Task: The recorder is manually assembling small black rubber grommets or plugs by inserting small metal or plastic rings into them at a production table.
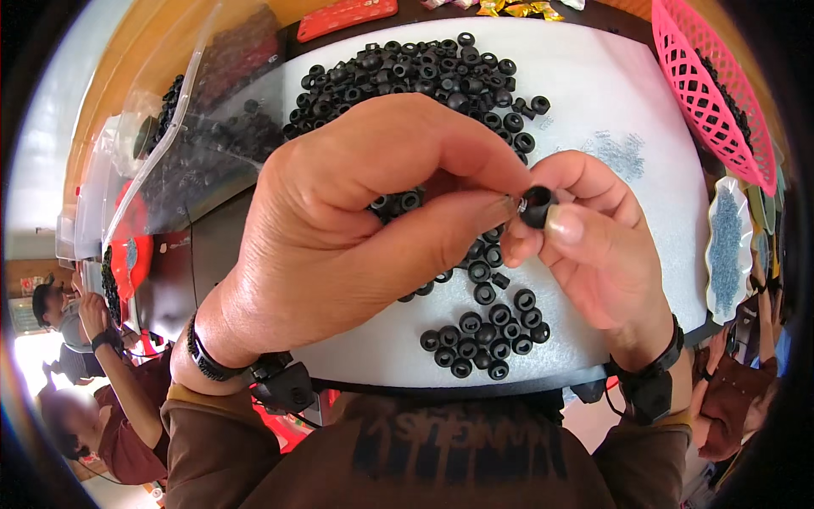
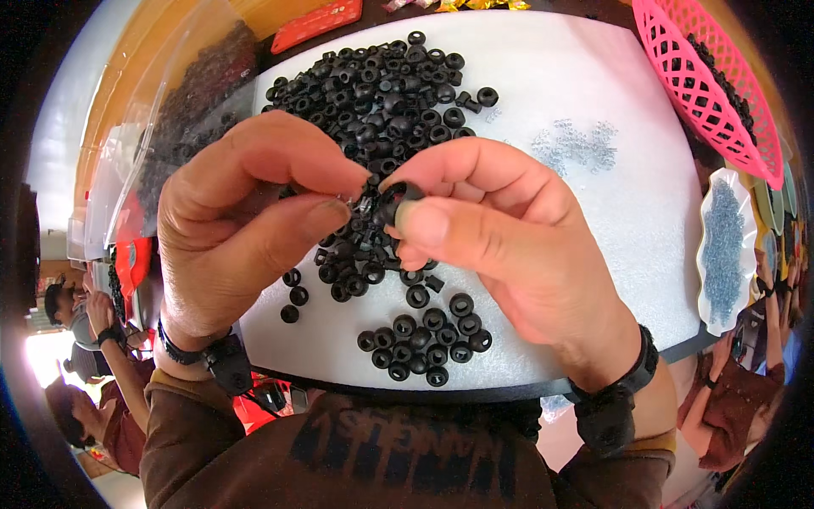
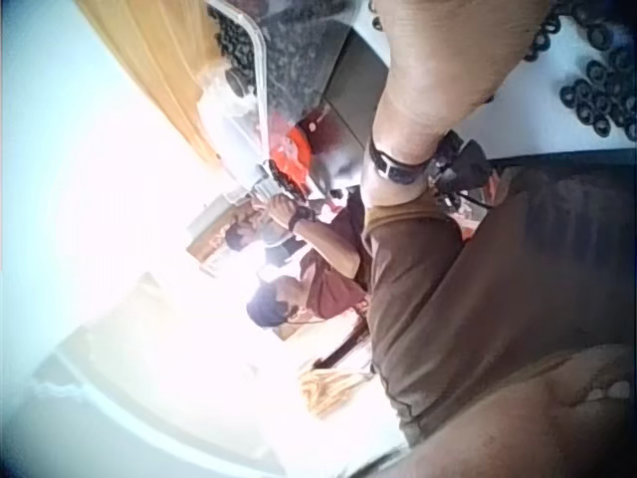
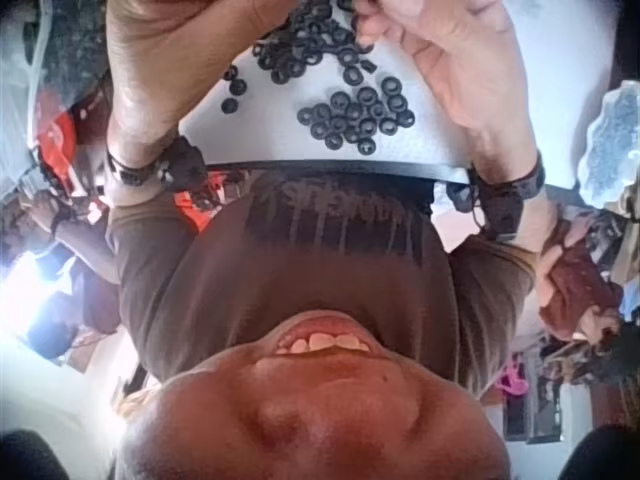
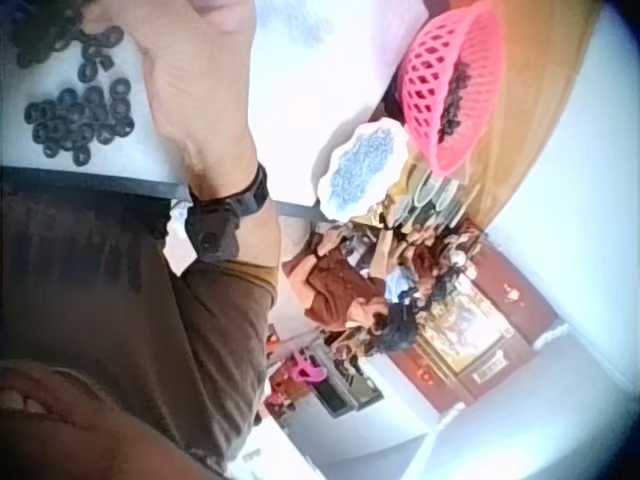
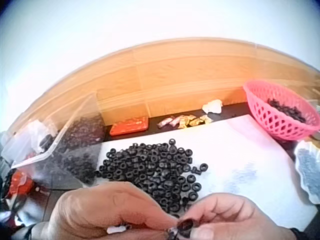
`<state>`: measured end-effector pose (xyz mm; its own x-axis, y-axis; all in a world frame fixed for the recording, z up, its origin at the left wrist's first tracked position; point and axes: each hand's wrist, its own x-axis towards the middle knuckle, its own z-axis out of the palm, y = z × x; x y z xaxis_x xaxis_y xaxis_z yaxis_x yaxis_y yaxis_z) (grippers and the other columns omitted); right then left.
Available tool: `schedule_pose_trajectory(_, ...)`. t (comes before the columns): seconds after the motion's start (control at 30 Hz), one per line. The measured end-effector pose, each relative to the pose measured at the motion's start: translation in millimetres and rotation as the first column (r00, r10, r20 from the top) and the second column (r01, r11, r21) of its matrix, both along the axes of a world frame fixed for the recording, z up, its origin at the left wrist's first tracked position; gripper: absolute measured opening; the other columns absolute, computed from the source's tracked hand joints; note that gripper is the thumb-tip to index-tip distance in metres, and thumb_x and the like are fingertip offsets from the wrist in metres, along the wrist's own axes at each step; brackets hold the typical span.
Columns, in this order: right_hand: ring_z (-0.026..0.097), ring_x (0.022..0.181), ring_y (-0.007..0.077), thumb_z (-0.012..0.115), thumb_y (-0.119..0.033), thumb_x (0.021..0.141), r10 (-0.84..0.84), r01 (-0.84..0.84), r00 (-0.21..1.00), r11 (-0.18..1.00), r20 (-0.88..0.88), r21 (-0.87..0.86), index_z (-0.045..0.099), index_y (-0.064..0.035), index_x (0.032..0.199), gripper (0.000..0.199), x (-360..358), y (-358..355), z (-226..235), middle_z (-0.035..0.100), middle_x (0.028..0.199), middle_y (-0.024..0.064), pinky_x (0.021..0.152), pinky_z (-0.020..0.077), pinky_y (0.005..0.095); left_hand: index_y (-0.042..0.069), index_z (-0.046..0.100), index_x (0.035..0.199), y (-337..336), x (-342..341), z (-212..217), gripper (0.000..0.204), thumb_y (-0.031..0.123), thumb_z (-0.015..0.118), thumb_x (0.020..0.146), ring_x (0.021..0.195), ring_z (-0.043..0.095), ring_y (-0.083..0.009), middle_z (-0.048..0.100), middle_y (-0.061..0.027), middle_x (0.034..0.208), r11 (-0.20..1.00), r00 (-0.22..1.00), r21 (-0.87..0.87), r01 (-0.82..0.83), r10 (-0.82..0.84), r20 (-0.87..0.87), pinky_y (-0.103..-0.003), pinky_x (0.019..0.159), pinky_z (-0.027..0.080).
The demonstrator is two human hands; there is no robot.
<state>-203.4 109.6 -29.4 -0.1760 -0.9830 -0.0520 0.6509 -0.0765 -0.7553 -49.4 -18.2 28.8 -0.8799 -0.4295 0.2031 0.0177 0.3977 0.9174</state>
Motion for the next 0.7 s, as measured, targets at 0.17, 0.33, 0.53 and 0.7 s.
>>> schedule_pose_trajectory(0.17,0.062,0.076,0.016,0.066,-0.014,0.081,0.009,-0.009,0.993,1.0,-0.121,-0.003,0.055,0.0002,0.104,0.029,1.3,3.0,-0.5,0.064,0.09,0.0099,0.073,0.0501,0.0308,-0.002,0.065,0.092,-2.1,-0.7,-0.8,0.021,-0.01,0.062,0.072,0.082,0.056,-0.0155,0.06,-0.0086,0.088,0.96,0.998,-0.275,0.058,-0.052,0.031,-0.026,0.072,0.044)
schedule_pose_trajectory(0.33,0.061,0.077,0.0152,0.067,-0.013,0.081,0.05,-0.046,0.987,0.998,-0.151,0.034,0.056,0.0008,0.105,0.03,0.3,4.2,-1.9,0.064,0.094,0.0105,0.074,0.0503,0.0287,-0.001,0.066,0.093,-1.8,0.4,-1.4,0.024,-0.009,0.064,0.07,0.08,0.057,-0.0167,0.06,-0.0095,0.088,0.903,0.995,-0.416,0.104,-0.097,0.037,-0.026,0.07,0.045)
schedule_pose_trajectory(0.53,0.062,0.079,0.0166,0.066,-0.014,0.083,0.036,-0.041,0.98,0.999,-0.196,-0.021,0.054,0.0025,0.109,0.033,-3.3,2.2,-5.0,0.064,0.099,0.0112,0.075,0.0511,0.0296,-0.003,0.065,0.096,-3.6,-4.9,-2.4,0.022,-0.007,0.06,0.076,0.083,0.057,-0.0164,0.06,-0.011,0.091,0.763,0.983,-0.624,0.166,-0.181,0.04,-0.024,0.073,0.044)
schedule_pose_trajectory(0.7,0.062,0.081,0.0185,0.058,-0.018,0.088,-0.044,0.033,0.997,0.988,-0.069,-0.152,0.05,0.0044,0.117,0.038,0.3,2.5,-14.9,0.061,0.105,0.0143,0.074,0.0515,0.0314,-0.003,0.064,0.096,7.6,-9.8,-8.4,0.021,-0.007,0.059,0.076,0.083,0.057,-0.0162,0.06,-0.0109,0.092,0.721,0.979,-0.674,0.163,-0.204,0.02,-0.024,0.073,0.043)
